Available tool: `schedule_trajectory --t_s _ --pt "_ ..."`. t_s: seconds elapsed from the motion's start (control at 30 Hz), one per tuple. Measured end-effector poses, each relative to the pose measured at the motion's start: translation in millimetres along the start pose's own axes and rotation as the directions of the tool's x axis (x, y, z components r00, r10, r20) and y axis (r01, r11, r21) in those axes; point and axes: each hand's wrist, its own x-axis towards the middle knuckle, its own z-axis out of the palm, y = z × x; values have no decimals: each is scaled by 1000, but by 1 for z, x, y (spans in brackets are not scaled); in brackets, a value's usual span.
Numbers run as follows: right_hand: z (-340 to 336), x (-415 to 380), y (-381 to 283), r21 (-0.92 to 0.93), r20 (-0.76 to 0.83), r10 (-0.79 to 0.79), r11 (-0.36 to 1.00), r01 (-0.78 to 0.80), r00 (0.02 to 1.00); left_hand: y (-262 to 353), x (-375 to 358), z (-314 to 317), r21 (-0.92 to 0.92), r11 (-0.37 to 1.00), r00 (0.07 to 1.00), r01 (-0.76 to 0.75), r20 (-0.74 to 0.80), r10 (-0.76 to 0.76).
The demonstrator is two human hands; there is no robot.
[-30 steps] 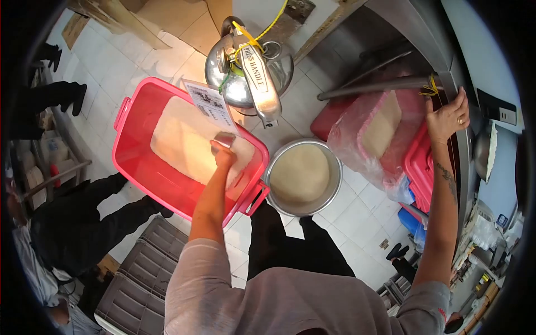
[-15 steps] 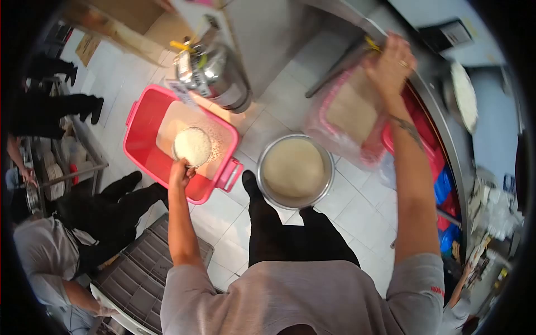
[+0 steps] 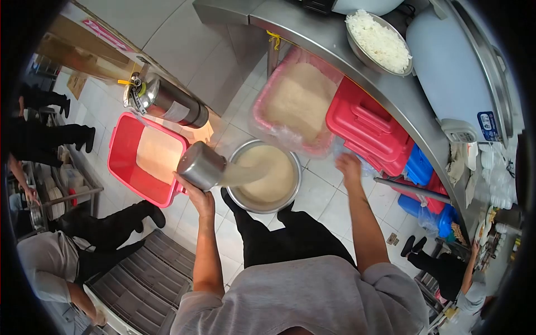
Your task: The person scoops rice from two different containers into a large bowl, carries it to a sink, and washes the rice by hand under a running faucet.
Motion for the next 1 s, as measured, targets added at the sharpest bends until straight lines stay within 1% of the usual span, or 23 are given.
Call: schedule_trajectory --t_s 0.03,0.07,0.1,0.13,0.2,0.23,0.27,0.3,0.33,0.4,0.43,0.47,0.53,0.6,0.63,0.67,0.73,0.77,0.8,0.87,0.9,0.97,1.0 --pt "-42 -4 10 89 -128 70 994 -58 989 8 -2 4 -9 1000 1000 -11 1 11" --pt "-78 -6 8 98 -222 149 987 -130 964 16 -2 10 -20 1000 1000 -22 -2 22" --pt "-110 -6 5 209 -260 146 974 -92 955 25 0 16 -193 981 1000 -14 -2 14" --pt "-135 0 0 317 -297 148 947 -49 943 32 1 23 -153 987 999 -38 -1 39" --pt "-166 18 -14 389 -284 -34 909 148 958 44 4 36 -72 993 996 -91 15 92" --pt "-166 29 -25 383 -352 -42 905 185 935 49 10 47 -238 971 999 21 51 -9" --pt "-163 40 -33 416 -353 -10 894 167 936 56 16 62 -558 817 989 148 87 -120" --pt "-169 55 -35 448 -352 22 882 147 936 60 23 75 -385 920 993 71 115 -29" --pt "-164 59 -43 478 -348 55 869 127 936 68 32 86 -200 980 986 -22 157 54" --pt "-134 45 -65 591 -255 -25 787 176 967 91 53 118 -316 949 959 9 272 81" --pt "-116 33 -76 646 -211 -67 739 191 975 88 63 148 -311 948 958 -69 244 151" --pt "-114 33 -76 653 -206 -75 732 195 976 84 70 177 -302 942 950 -147 222 219" --pt "-108 33 -76 666 -195 -99 717 206 976 111 89 193 -61 998 853 14 521 19" --pt "-99 40 -76 666 -203 -183 695 272 962 119 102 205 -12 1000 801 -3 598 9" --pt "-94 43 -75 665 -205 -221 684 301 953 102 105 225 -148 986 858 70 513 17" --pt "-85 41 -79 660 -259 -205 676 328 944 84 105 240 -66 996 834 -55 546 82" --pt "-63 21 -104 645 -358 -169 667 374 918 55 102 253 89 950 761 -300 623 181" --pt "-51 4 -117 610 -384 -229 665 431 895 58 99 246 31 972 889 -234 411 200" --pt "-47 -1 -118 625 -340 -262 654 425 903 58 105 231 -45 991 871 -124 474 130" --pt "-50 -16 -110 651 -264 -318 638 412 910 49 111 200 -173 978 788 117 616 14" --pt "-50 -25 -100 670 -243 -369 605 430 897 34 109 187 -186 929 731 321 672 -118" --pt "-48 -57 -79 738 -119 -364 590 327 924 -15 100 168 -170 713 541 681 772 -333" --pt "-43 -75 -70 733 -127 -321 607 307 938 -47 85 164 -185 863 647 469 738 -193"
